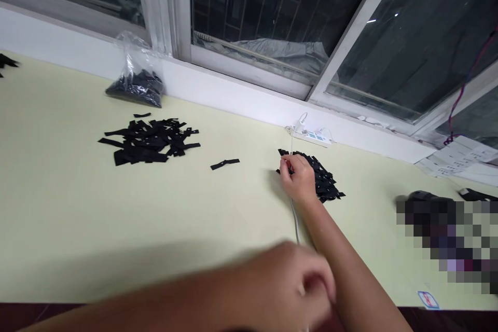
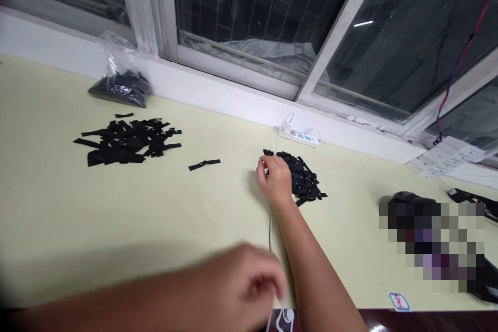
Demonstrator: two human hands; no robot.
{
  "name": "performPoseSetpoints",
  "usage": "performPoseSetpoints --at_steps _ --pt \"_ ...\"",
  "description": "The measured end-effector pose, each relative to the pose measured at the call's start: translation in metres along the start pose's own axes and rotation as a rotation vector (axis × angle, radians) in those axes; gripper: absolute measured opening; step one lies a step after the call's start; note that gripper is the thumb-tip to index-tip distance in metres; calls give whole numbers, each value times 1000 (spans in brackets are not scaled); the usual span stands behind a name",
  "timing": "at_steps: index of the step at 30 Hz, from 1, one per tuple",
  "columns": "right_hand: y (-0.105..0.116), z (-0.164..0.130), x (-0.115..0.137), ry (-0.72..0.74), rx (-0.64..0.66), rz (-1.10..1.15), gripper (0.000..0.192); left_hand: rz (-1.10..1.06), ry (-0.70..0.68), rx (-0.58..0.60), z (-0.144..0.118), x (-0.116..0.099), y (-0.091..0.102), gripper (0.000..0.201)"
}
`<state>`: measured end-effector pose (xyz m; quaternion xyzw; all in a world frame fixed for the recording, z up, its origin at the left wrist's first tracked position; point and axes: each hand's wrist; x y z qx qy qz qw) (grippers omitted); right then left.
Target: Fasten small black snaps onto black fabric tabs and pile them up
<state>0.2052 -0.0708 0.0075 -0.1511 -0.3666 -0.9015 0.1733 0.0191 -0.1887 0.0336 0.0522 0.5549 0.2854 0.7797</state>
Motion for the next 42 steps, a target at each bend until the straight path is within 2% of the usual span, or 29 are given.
performPoseSetpoints --at_steps 2,4,6,8,11,14,16,19,23,25,27,31,35,38,42 --pt "3 1 1 -40 -4 -5 19 374 121 -264 -10 16 70 19" --pt "4 3 3 -67 -7 0 19 702 266 -469 -24 36 132 18" --pt "4 4 6 -73 14 18 19 893 386 -522 -38 60 173 22" --pt "1 4 8 -63 60 44 18 960 465 -446 -46 81 191 26" --pt "-2 3 11 -70 117 70 19 976 542 -365 -42 98 192 18" --pt "-3 2 15 -99 149 90 19 937 611 -299 -27 94 184 16" --pt "-2 2 20 -125 172 130 20 933 557 -301 -17 87 177 17" --pt "2 1 30 -225 259 270 23 976 284 -317 -5 79 159 22" --pt "4 0 37 -371 476 622 34 1159 -216 -131 0 78 134 22" --pt "4 0 38 -410 624 763 36 1209 -371 -125 -1 81 129 22" --pt "3 0 38 -463 757 865 35 1197 -442 -170 -2 82 130 20" --pt "3 0 40 -655 910 1066 33 1173 -477 -208 -6 83 139 19" --pt "4 -1 40 -769 899 1052 34 1141 -422 -216 -8 81 143 19" --pt "5 -1 41 -802 924 992 33 1078 -388 -187 -8 80 144 20" --pt "4 -2 39 -828 890 979 35 1007 -386 -176 -9 82 145 23"
Point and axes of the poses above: each hand's wrist, its own z-axis towards the middle knuckle, its own y-axis out of the back of the hand, x = y × z, and after that the axes turned 12 degrees about -y, right-handed
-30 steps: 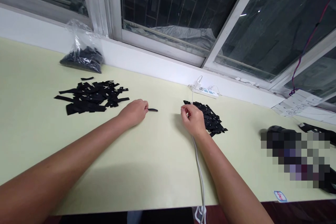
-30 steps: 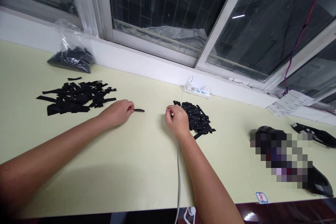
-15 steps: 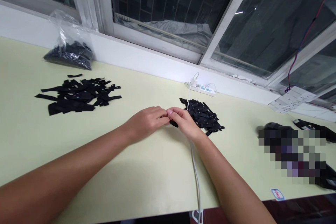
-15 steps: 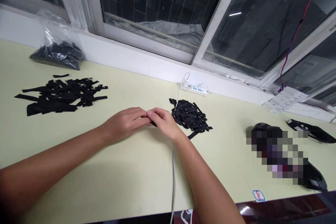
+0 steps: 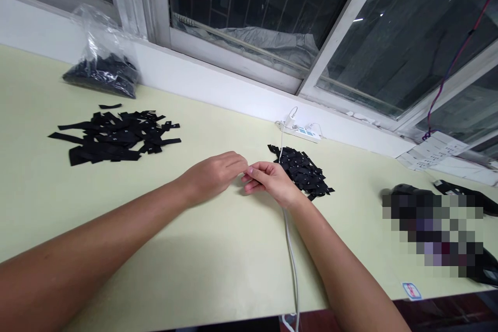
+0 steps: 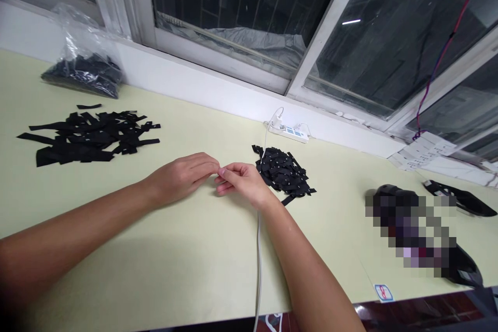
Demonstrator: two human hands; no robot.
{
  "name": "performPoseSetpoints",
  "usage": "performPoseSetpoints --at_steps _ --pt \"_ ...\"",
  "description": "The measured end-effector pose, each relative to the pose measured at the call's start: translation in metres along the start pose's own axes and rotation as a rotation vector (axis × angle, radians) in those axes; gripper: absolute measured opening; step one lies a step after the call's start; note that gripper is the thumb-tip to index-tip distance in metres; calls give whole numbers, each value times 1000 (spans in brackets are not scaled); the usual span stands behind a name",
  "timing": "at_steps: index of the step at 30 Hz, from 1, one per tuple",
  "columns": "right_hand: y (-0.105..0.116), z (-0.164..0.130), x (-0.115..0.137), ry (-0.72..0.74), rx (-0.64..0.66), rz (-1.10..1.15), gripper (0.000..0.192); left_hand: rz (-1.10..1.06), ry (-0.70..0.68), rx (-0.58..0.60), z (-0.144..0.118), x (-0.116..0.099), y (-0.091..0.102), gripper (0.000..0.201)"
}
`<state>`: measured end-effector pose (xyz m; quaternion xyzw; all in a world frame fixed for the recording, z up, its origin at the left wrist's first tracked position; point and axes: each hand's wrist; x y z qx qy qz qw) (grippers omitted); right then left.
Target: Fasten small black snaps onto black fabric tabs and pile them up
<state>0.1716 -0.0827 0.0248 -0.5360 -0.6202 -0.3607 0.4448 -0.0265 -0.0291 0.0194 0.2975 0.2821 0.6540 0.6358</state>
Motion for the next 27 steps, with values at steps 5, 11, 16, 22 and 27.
performPoseSetpoints --at_steps 5,11,16,22,27 --pt "2 2 0 39 -54 13 35 -14 109 -32 -3 0 -3 21" --pt "-3 4 -4 137 -146 -128 30 -72 287 -129 -3 -2 -11 21" --pt "-11 -2 -6 279 -247 -498 19 -86 451 -155 -3 -4 -14 21" --pt "-18 -8 -4 374 -306 -776 22 -126 517 -121 -4 -5 -15 19" --pt "-20 -7 -5 403 -322 -855 23 -225 595 -119 0 -7 -12 19"
Point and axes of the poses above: each hand's wrist, its own z-axis towards the middle knuckle, its own y-axis out of the back of the hand, x = y × z, and after that the axes turned 12 degrees about -y, right-handed
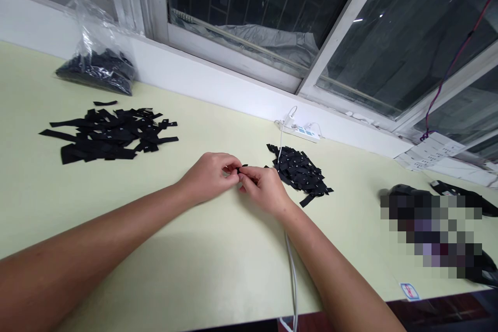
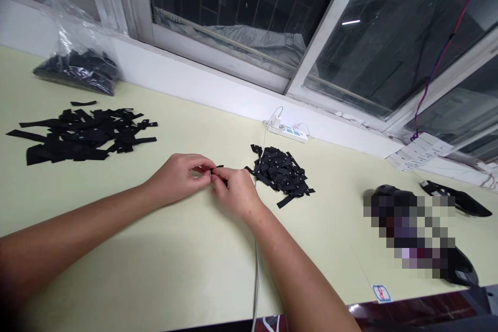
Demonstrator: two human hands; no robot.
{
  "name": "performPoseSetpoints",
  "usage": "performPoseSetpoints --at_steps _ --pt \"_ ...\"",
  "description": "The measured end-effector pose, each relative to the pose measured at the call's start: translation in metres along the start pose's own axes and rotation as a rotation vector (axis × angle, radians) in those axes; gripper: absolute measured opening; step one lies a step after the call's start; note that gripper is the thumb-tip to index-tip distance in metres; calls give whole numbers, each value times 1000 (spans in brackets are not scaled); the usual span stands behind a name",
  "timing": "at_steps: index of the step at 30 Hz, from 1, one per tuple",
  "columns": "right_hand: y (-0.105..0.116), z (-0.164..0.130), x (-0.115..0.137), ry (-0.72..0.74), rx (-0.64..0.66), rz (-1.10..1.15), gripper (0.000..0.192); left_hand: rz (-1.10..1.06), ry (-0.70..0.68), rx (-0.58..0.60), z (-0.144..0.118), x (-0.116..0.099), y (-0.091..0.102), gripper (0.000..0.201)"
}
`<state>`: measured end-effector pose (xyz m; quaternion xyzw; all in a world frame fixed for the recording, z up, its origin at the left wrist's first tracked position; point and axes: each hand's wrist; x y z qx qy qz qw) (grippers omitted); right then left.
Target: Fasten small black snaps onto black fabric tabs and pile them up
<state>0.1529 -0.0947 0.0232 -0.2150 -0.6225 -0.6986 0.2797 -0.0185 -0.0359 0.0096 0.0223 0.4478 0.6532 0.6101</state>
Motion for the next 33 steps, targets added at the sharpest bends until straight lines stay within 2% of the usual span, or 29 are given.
performPoseSetpoints --at_steps 7,22,33 --pt "-3 -3 1 70 -33 -134 25 -24 37 -3 2 -6 0 12" --pt "-10 1 -2 36 -54 -197 24 -56 177 11 5 0 -6 12" --pt "-11 2 -1 -9 -57 -123 23 -87 205 -1 5 7 -5 16"
Point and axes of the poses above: each hand's wrist, its own z-axis towards the middle knuckle, its own y-axis out of the back of the hand, x = y × z, and after that the axes turned 12 degrees about -y, right-handed
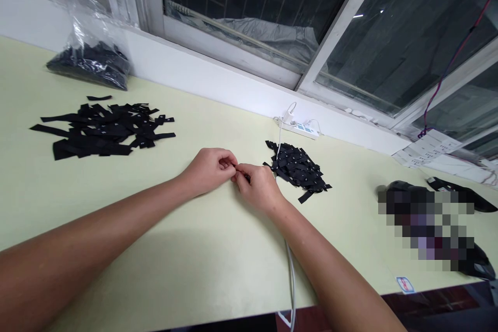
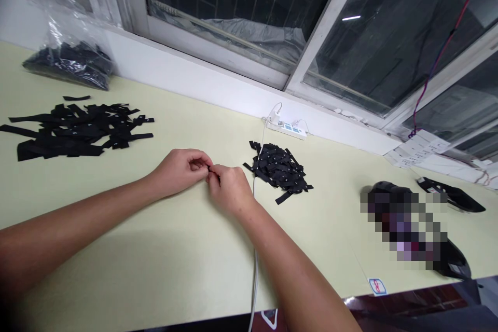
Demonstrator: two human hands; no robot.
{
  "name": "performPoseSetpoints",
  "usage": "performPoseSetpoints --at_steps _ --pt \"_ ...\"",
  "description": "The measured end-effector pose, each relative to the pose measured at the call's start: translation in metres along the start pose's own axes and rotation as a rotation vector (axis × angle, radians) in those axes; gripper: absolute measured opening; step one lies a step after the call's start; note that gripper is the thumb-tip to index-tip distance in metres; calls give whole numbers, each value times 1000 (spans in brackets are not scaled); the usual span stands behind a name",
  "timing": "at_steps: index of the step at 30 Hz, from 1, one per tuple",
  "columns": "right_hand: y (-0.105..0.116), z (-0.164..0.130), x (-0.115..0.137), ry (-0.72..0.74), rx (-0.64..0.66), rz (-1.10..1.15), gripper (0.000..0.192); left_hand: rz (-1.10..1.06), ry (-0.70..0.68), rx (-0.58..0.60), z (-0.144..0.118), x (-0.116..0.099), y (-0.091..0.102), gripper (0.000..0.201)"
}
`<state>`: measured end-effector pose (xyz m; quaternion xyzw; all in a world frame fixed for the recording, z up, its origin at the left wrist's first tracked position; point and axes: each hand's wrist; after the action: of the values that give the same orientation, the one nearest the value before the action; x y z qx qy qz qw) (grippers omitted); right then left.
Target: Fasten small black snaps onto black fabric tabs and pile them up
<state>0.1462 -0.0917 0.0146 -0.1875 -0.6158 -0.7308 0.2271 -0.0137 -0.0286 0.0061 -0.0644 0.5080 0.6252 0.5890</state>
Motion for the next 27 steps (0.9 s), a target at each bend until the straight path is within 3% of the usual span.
performPoseSetpoints --at_steps 8,15,27 --pt "1 4 -10 -101 -34 52 22 52 -32 -93 3 14 6 16" --pt "5 6 -11 -132 -85 151 23 31 -51 -109 3 13 6 17" --pt "4 13 -23 -178 -145 307 23 -79 -101 -23 0 4 4 18"
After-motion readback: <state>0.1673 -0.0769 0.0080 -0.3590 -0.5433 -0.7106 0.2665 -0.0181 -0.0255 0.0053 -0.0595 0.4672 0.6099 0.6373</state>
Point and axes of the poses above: each hand's wrist, its own z-axis towards the middle knuckle, its own y-axis out of the back of the hand, x = y × z, and after that the axes turned 12 degrees about -y, right-handed
